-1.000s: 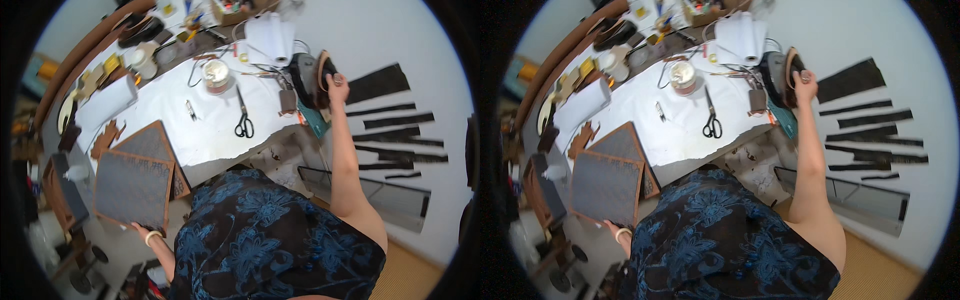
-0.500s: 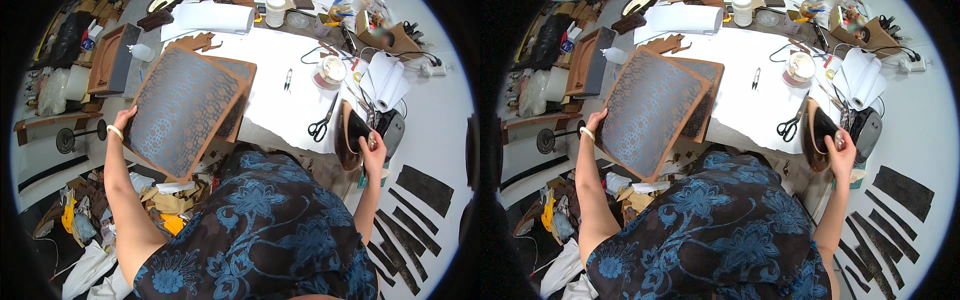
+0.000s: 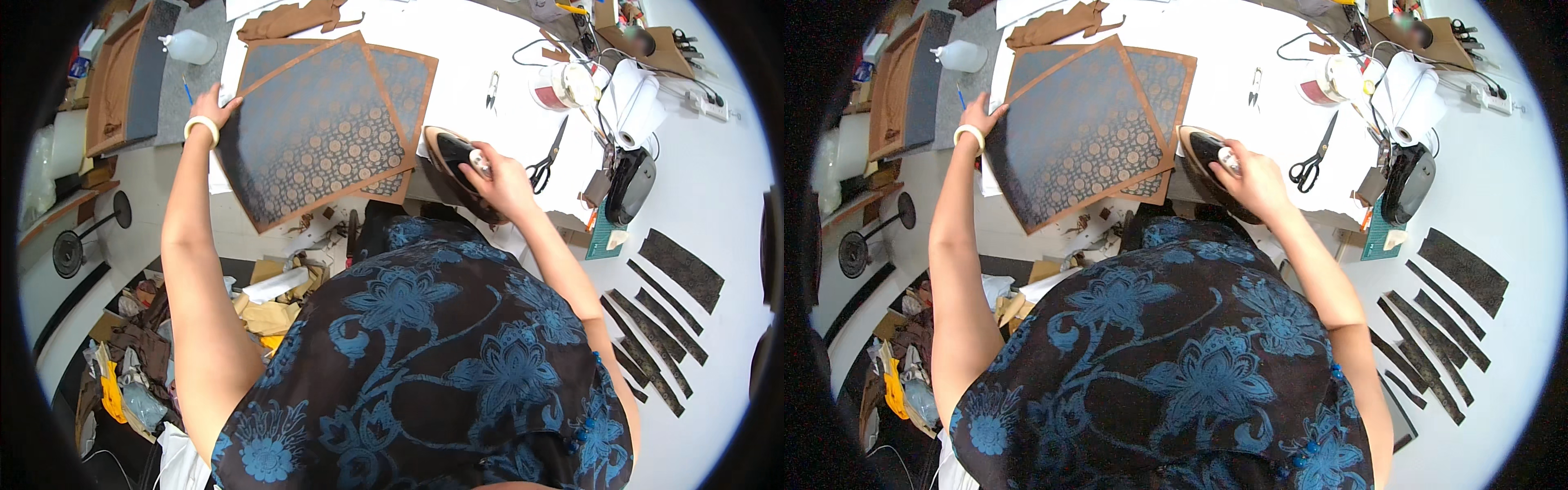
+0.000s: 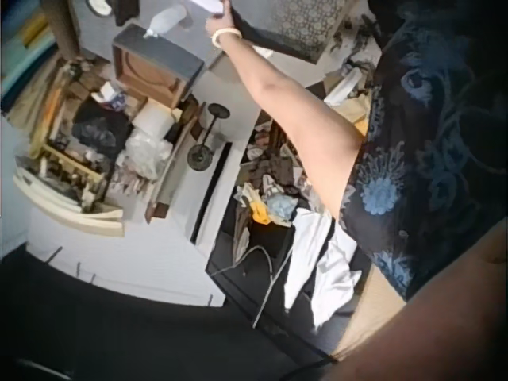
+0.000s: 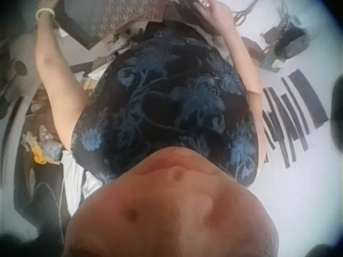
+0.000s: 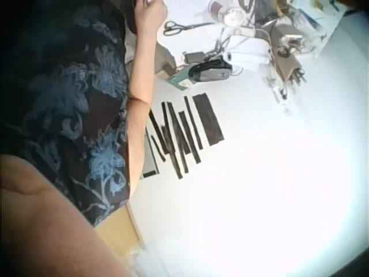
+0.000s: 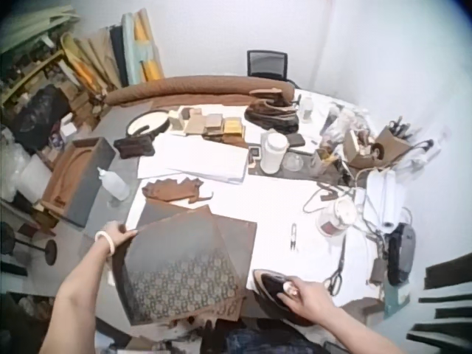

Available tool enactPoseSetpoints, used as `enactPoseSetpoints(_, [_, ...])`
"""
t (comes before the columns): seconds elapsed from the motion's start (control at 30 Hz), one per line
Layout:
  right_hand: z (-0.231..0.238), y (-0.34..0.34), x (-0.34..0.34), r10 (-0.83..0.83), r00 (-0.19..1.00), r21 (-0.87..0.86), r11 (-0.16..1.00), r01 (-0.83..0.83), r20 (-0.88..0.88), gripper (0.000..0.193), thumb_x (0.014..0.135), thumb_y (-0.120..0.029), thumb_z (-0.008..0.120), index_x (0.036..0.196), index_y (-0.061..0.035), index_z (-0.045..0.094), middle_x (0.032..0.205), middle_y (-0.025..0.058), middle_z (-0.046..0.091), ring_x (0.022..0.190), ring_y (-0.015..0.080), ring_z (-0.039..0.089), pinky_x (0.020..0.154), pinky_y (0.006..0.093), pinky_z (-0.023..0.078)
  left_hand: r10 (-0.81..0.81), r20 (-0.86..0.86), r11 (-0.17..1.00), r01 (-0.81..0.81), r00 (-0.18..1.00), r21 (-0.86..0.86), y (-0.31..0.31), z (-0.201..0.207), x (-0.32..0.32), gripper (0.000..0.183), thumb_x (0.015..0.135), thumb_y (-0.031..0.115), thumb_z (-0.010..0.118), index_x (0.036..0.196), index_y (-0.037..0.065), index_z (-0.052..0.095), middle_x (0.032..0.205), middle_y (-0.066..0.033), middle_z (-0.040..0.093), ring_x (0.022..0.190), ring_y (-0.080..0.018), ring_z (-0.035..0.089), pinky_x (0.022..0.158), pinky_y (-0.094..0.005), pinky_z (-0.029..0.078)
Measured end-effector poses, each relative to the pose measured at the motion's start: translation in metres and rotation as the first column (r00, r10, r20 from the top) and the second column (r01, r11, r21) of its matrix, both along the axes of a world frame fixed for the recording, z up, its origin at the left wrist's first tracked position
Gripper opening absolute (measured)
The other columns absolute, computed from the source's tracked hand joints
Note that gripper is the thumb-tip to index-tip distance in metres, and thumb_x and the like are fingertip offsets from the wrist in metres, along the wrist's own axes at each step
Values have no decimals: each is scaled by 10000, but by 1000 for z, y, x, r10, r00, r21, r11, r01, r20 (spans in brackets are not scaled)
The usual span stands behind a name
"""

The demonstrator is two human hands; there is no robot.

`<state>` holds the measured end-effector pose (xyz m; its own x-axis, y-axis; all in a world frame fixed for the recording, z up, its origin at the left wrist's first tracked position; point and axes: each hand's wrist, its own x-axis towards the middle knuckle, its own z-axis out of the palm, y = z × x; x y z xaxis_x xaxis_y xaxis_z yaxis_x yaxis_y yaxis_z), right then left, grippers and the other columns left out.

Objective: The person assembles a tray by applying glue to a wooden frame and attaching a patterned fabric insert. They then use an iron to press the fabric onto the frame, ensuring it adheres properly. Finally, they place the assembled tray into a box.

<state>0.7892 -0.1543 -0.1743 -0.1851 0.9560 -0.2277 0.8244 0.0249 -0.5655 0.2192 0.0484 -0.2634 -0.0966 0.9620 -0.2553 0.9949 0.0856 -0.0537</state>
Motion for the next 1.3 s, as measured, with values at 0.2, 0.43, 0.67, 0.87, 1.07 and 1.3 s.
enactPoseSetpoints(0.2, [-27,-12,-35,-15,1000,6,1000,15,12,429,933,-335,721,1247,-60,619,916,231,739,825,412,731,713,481,587,-182,137,957,207,974,-205,-107,-8,152,1112,778,652,788,1662,309,205,1740,-175,-14,1593,-430,-28,1187,-762,88])
enactPoseSetpoints(0.43, [-42,-23,-48,14,998,42,999,-16,54,420,938,-333,710,1223,-42,609,866,219,727,792,409,720,700,489,578,-74,246,957,138,966,-253,-146,-32,178,1289,653,585,911,1663,402,131,1743,-143,-85,1586,-439,-98,1136,-820,62])
enactPoseSetpoints(0.67, [-42,-5,-57,100,984,57,992,-110,145,403,940,-287,703,1178,13,576,787,218,712,741,406,712,678,496,571,-62,207,945,124,976,-303,-144,-25,185,1257,696,571,893,1667,390,115,1742,-141,-92,1583,-443,-105,1137,-822,58])
enactPoseSetpoints(0.87, [-36,27,-63,169,966,-24,985,-168,194,376,945,-274,692,1145,25,582,795,238,711,736,420,714,681,507,580,-56,171,923,116,984,-366,-139,-14,192,1229,747,543,874,1674,356,88,1734,-166,-112,1576,-455,-121,1137,-822,69])
enactPoseSetpoints(1.07, [-32,77,-82,180,958,-20,983,-180,225,358,948,-269,684,1122,27,585,821,261,715,760,438,720,690,505,589,-48,183,892,125,982,-435,-133,-2,193,1206,797,528,841,1681,304,51,1718,-187,-173,1558,-480,-168,1135,-824,47])
enactPoseSetpoints(1.3, [-41,136,-99,177,950,19,982,-188,259,392,949,-318,670,1117,26,591,766,239,706,739,426,714,686,507,579,-65,188,871,147,980,-469,-130,-1,190,1182,842,518,807,1681,284,8,1705,-221,-192,1542,-510,-188,1113,-844,46])
